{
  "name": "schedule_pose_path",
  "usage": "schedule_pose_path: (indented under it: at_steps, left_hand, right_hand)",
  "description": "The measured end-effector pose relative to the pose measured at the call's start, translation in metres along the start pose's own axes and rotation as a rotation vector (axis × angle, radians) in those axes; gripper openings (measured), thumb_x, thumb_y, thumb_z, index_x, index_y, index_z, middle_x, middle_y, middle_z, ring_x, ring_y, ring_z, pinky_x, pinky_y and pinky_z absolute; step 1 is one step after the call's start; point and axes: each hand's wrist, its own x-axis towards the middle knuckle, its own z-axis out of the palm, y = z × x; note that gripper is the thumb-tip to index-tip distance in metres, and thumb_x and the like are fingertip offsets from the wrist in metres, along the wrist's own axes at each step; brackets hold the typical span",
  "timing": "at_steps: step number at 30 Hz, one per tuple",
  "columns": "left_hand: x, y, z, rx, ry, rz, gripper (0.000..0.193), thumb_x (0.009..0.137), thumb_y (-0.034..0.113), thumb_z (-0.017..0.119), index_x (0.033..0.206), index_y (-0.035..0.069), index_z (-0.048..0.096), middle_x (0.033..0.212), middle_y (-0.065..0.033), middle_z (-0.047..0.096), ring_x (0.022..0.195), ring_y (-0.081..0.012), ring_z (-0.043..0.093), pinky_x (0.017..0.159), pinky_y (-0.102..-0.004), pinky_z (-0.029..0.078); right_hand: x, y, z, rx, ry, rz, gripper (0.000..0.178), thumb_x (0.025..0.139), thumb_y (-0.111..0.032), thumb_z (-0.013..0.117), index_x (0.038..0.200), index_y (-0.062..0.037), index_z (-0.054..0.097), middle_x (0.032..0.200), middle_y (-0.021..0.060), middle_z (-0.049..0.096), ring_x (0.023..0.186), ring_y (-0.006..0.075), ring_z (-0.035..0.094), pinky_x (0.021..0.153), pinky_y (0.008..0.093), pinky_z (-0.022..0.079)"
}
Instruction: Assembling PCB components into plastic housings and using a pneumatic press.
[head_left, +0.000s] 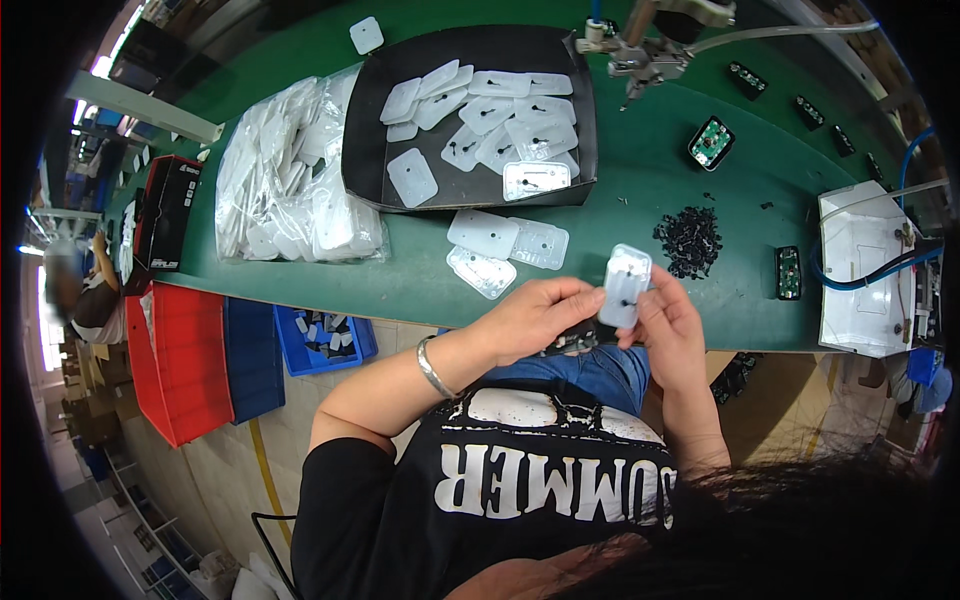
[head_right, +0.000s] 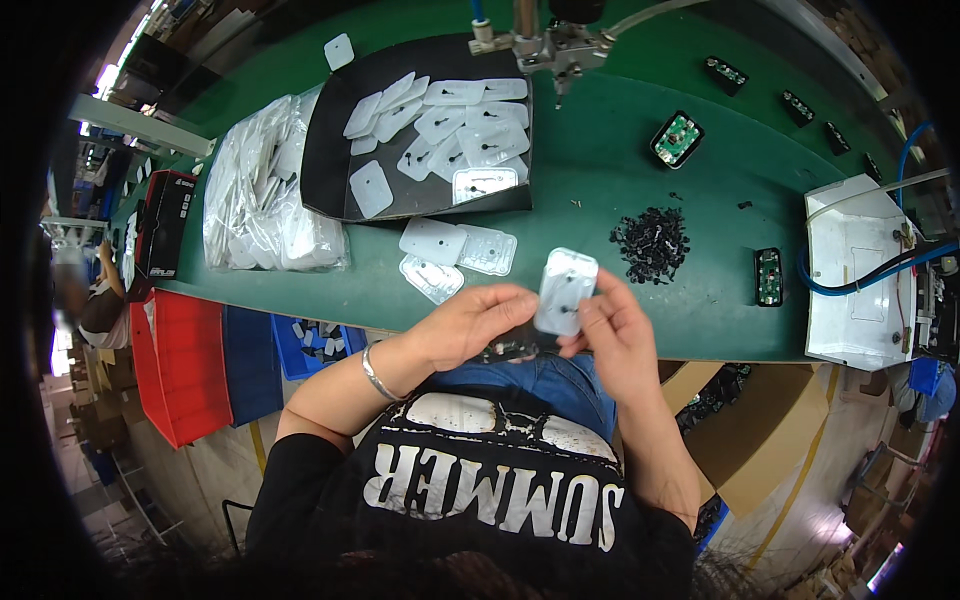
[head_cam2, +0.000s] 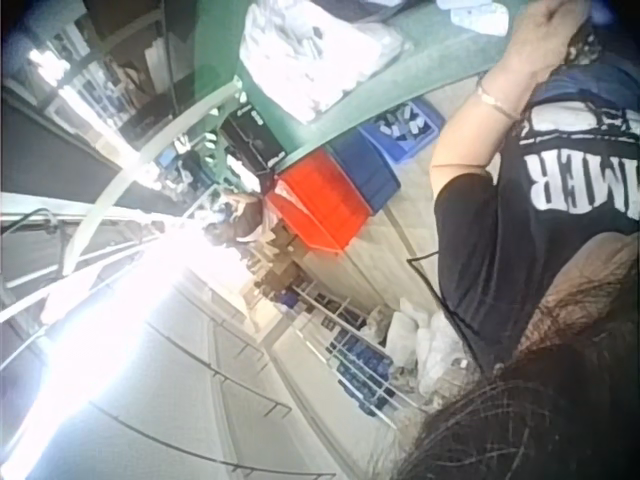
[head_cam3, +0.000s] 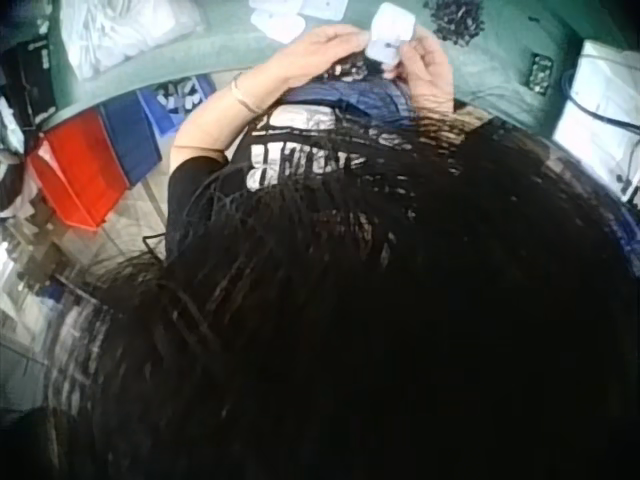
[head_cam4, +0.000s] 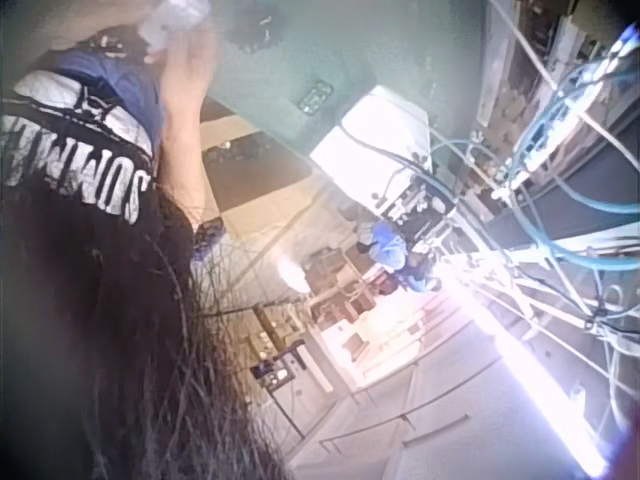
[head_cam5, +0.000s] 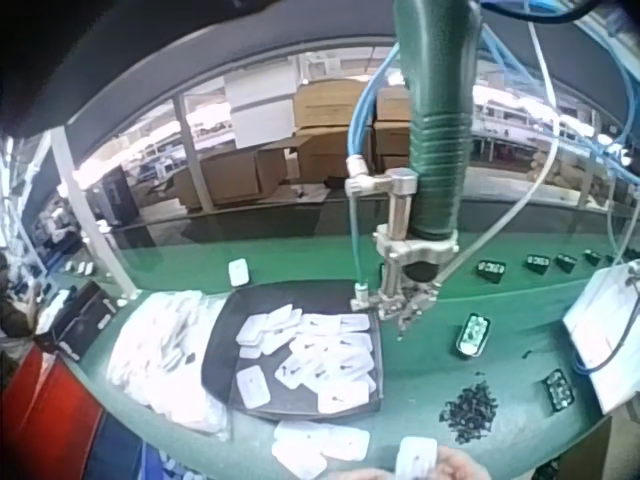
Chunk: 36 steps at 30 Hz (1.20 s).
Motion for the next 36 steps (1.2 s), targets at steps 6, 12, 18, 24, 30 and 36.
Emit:
schedule_pose_path:
  at_steps: [6,12,18,24,30,36]
  left_hand:
    - [0.018,-0.007,0.003,0.296,0.038,0.287,0.036,0.085,0.017,0.056,0.115,0.002,0.045,0.100,-0.0055,0.054,0.087,-0.0111,0.052,0.075,-0.0231,0.044]
    - [0.026,0.001,0.016,0.832,0.286,0.622,0.039,0.083,0.020,0.055,0.113,-0.003,0.045,0.111,-0.0193,0.050,0.098,-0.0300,0.052,0.082,-0.0337,0.043]
    - [0.025,0.018,0.012,1.183,0.442,0.986,0.035,0.080,0.012,0.055,0.110,-0.004,0.048,0.112,-0.0216,0.050,0.101,-0.0362,0.049,0.084,-0.0376,0.042]
    - [0.007,0.008,0.030,-0.049,0.047,0.461,0.028,0.089,0.010,0.045,0.114,-0.003,0.047,0.101,-0.0070,0.057,0.086,-0.0093,0.055,0.075,-0.0251,0.048]
    - [0.001,0.012,0.018,0.019,0.096,0.291,0.031,0.089,0.011,0.044,0.118,0.000,0.047,0.094,-0.0061,0.059,0.077,-0.0080,0.056,0.068,-0.0217,0.049]
    - [-0.008,0.016,0.020,0.192,0.125,0.281,0.029,0.088,0.012,0.046,0.114,0.002,0.052,0.080,-0.0028,0.062,0.063,-0.0056,0.055,0.060,-0.0197,0.047]
  right_hand:
    - [-0.005,0.003,-0.022,0.058,0.246,-0.115,0.041,0.087,-0.006,0.046,0.125,-0.0023,0.034,0.081,0.0068,0.059,0.062,0.0114,0.057,0.048,0.0223,0.050]
    - [-0.011,0.001,-0.016,0.108,0.311,-0.167,0.043,0.087,-0.006,0.046,0.127,-0.0033,0.029,0.079,0.0084,0.058,0.061,0.0120,0.058,0.050,0.0231,0.051]
    - [-0.010,-0.003,-0.001,0.151,0.293,-0.197,0.043,0.087,-0.005,0.044,0.126,-0.0028,0.025,0.080,0.0108,0.058,0.063,0.0143,0.059,0.054,0.0253,0.052]
    - [-0.009,0.001,0.017,0.142,0.198,-0.268,0.031,0.088,-0.004,0.044,0.114,-0.0042,0.028,0.086,0.0124,0.057,0.066,0.0158,0.059,0.056,0.0270,0.053]
    - [-0.012,-0.007,0.000,-0.618,0.310,-0.577,0.025,0.077,-0.002,0.061,0.100,-0.0024,0.052,0.078,0.0069,0.056,0.064,0.0118,0.055,0.051,0.0222,0.045]
    - [-0.014,-0.031,0.013,-1.039,0.174,-0.805,0.014,0.065,-0.002,0.069,0.077,-0.0057,0.063,0.073,0.0039,0.054,0.060,0.0154,0.053,0.049,0.0253,0.042]
